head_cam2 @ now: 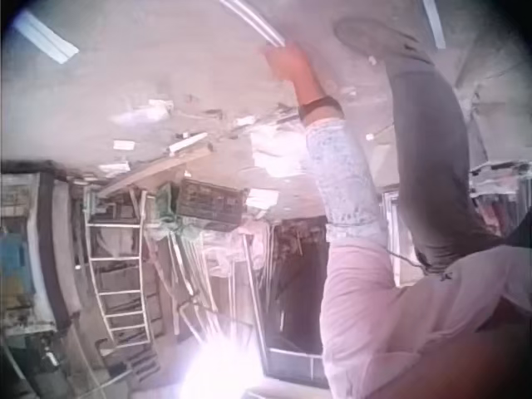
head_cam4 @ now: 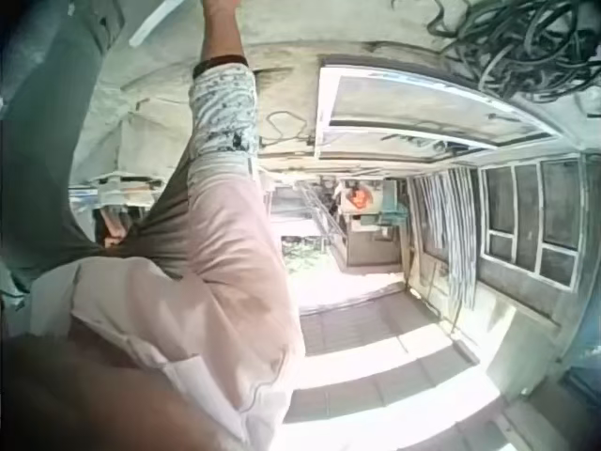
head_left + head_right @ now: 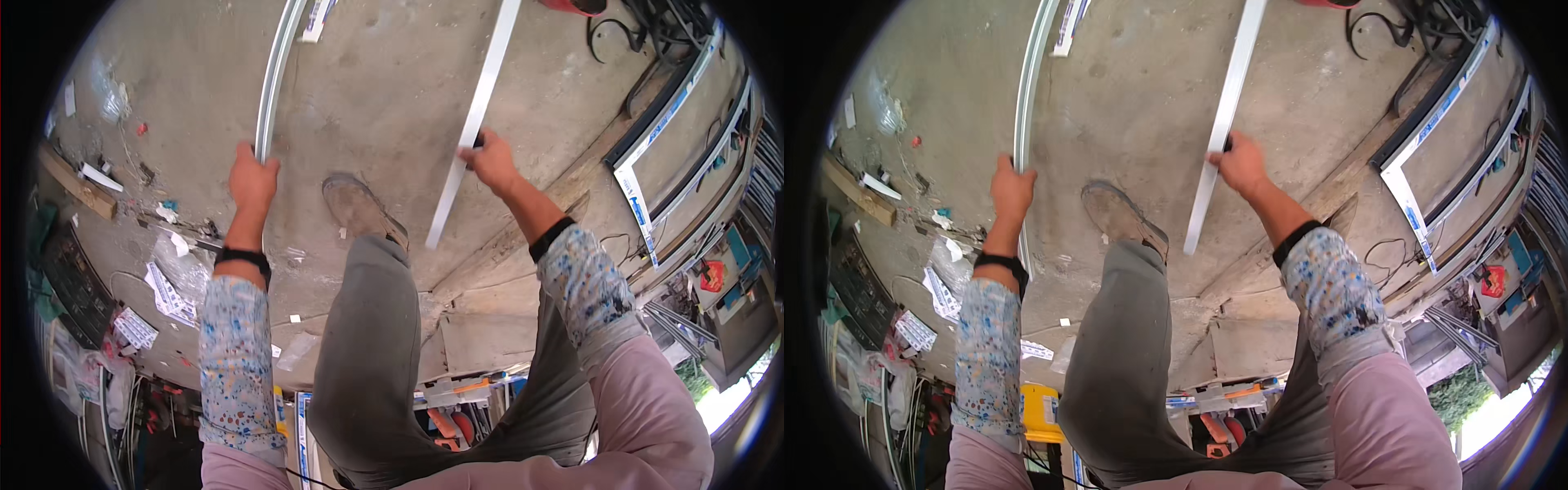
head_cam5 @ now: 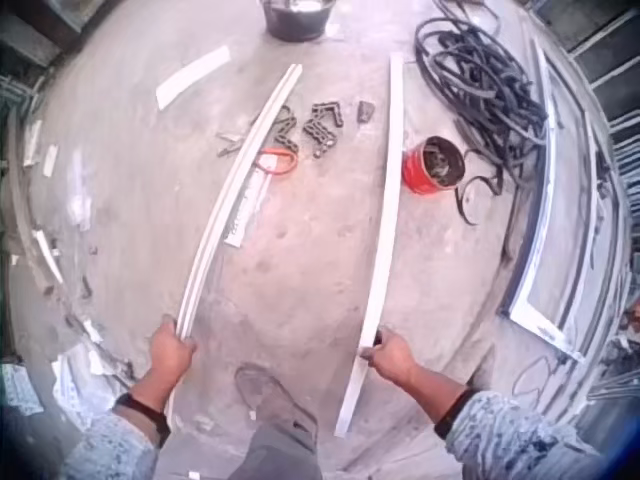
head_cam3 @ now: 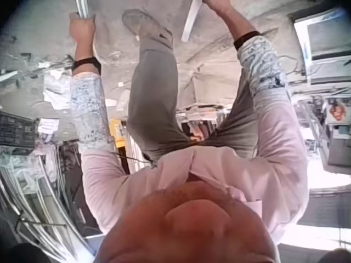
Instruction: Assembling a metal window frame by attaching hinges and drilling holes.
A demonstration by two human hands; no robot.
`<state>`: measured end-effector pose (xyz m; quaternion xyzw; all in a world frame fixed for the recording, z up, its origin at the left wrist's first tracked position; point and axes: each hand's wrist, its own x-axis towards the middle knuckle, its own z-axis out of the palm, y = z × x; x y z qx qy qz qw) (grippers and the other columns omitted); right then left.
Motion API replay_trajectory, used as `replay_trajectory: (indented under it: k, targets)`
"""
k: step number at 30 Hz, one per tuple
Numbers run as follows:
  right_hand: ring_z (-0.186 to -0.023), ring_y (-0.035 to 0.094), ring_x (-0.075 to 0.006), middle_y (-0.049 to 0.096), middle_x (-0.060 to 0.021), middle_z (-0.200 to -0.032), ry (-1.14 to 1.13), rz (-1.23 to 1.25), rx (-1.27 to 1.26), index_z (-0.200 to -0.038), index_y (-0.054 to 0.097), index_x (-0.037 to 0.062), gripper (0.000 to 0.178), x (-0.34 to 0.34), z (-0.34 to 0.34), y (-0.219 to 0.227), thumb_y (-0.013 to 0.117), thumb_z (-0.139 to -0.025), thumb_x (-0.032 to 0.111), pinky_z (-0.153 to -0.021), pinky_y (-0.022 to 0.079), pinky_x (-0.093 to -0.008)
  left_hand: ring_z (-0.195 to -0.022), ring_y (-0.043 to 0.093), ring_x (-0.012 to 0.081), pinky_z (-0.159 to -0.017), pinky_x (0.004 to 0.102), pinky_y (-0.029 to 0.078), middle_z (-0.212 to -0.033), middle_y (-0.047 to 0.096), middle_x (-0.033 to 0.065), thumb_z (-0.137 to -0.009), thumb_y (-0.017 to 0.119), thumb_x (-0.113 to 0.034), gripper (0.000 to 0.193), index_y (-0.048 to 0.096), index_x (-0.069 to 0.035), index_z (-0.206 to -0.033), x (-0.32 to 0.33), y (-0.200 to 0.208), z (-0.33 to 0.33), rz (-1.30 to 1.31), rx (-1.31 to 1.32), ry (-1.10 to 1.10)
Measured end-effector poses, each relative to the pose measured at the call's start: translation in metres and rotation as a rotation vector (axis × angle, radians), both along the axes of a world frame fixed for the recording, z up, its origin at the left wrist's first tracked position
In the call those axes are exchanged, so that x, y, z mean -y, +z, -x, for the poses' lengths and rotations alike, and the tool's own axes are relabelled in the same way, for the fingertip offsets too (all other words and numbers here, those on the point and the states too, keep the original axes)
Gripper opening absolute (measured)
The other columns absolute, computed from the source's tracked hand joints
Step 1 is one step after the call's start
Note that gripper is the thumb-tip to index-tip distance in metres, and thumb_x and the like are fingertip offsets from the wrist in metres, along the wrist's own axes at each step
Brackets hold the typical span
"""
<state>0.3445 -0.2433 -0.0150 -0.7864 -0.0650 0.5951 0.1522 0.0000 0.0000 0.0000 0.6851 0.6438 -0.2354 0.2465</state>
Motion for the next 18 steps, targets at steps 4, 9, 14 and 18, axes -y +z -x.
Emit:
replay_trajectory:
  k: [4,9,14,18]
  targets:
    - [-0.092,0.066,-0.0192,0.068,-0.0118,-0.103,-0.111,-0.033,-0.381,-0.121,0.059,-0.0020,0.040,0.050,-0.029,0.108,0.072,-0.083,0.002,-0.080,0.056,-0.0328,-0.083,0.066,0.0410,-0.074,0.0486,0.051,-0.090,0.066,0.0208,-0.076,0.074,-0.024,0.042,0.052,-0.004,-0.107,0.056,0.111,0.002,-0.071,0.112,0.079]
    - [-0.098,0.061,-0.0164,0.067,-0.0053,-0.106,-0.003,-0.198,-0.511,-0.124,0.059,0.0021,0.045,0.070,-0.051,0.187,0.073,-0.081,-0.001,-0.091,0.050,-0.0329,-0.081,0.067,0.0402,-0.073,0.0478,0.051,-0.089,0.068,0.0183,-0.075,0.075,-0.022,0.040,0.054,-0.006,-0.105,0.082,0.224,0.000,-0.108,-0.013,0.078]
    - [-0.103,0.060,-0.0154,0.066,-0.0027,-0.108,-0.022,-0.261,-0.616,-0.125,0.058,0.0012,0.047,0.069,-0.125,0.277,0.074,-0.080,-0.001,-0.095,0.047,-0.0325,-0.083,0.066,0.0398,-0.076,0.0478,0.050,-0.091,0.068,0.0189,-0.074,0.075,-0.014,0.041,0.058,-0.004,-0.110,0.109,0.319,-0.067,-0.297,0.052,0.017]
    - [-0.104,0.060,-0.0158,0.066,-0.0032,-0.109,-0.086,-0.429,-0.536,-0.126,0.057,0.0007,0.049,0.090,-0.202,0.324,0.073,-0.080,-0.002,-0.097,0.047,-0.0329,-0.090,0.064,0.0396,-0.081,0.0469,0.049,-0.099,0.066,0.0206,-0.073,0.073,-0.008,0.041,0.060,-0.002,-0.113,0.123,0.368,-0.149,-0.407,0.118,-0.122]
